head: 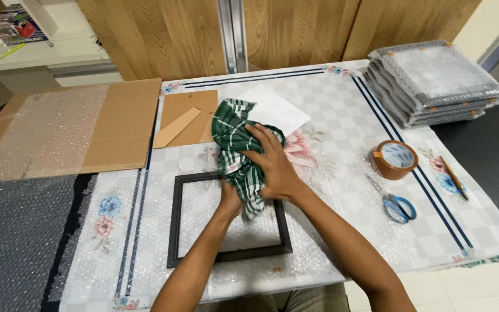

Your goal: The person cleans the glass of a picture frame using a cloth, places a piece of artwork inside, secures the backing, and wraps the completed frame in bubble wrap and tape.

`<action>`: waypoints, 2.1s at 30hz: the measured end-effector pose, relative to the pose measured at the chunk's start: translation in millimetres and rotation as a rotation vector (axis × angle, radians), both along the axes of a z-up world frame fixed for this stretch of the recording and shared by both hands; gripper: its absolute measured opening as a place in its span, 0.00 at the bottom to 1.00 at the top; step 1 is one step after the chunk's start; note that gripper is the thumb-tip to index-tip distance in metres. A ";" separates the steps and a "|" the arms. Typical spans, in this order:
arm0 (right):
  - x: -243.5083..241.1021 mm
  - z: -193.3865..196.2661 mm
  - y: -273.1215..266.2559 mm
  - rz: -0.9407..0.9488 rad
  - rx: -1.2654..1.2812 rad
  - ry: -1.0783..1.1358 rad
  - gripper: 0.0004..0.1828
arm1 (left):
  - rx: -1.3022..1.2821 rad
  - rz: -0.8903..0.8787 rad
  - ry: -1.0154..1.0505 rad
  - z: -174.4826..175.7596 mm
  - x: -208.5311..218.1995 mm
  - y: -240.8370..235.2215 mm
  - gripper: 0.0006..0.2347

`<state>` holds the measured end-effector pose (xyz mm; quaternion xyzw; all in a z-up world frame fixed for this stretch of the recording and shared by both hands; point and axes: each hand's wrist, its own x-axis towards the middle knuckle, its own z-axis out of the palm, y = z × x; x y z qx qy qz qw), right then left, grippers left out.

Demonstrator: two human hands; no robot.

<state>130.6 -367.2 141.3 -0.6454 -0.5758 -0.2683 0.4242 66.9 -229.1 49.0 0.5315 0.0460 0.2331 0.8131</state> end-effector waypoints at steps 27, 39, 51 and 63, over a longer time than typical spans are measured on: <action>38.1 3.7 52.4 -0.256 0.040 -0.127 0.35 | -0.035 -0.132 -0.170 -22.6 -9.1 7.3 0.12; 45.5 34.3 61.0 -0.427 0.255 -0.207 0.31 | 0.072 -0.144 -0.255 14.1 -23.6 1.5 0.19; -23.6 34.3 66.2 -0.333 -0.108 -0.103 0.36 | 0.157 0.039 -0.171 -31.9 -21.5 32.6 0.26; 62.8 25.4 54.6 -0.805 0.112 -0.086 0.42 | -0.006 -0.227 -0.253 19.9 -29.4 -2.5 0.20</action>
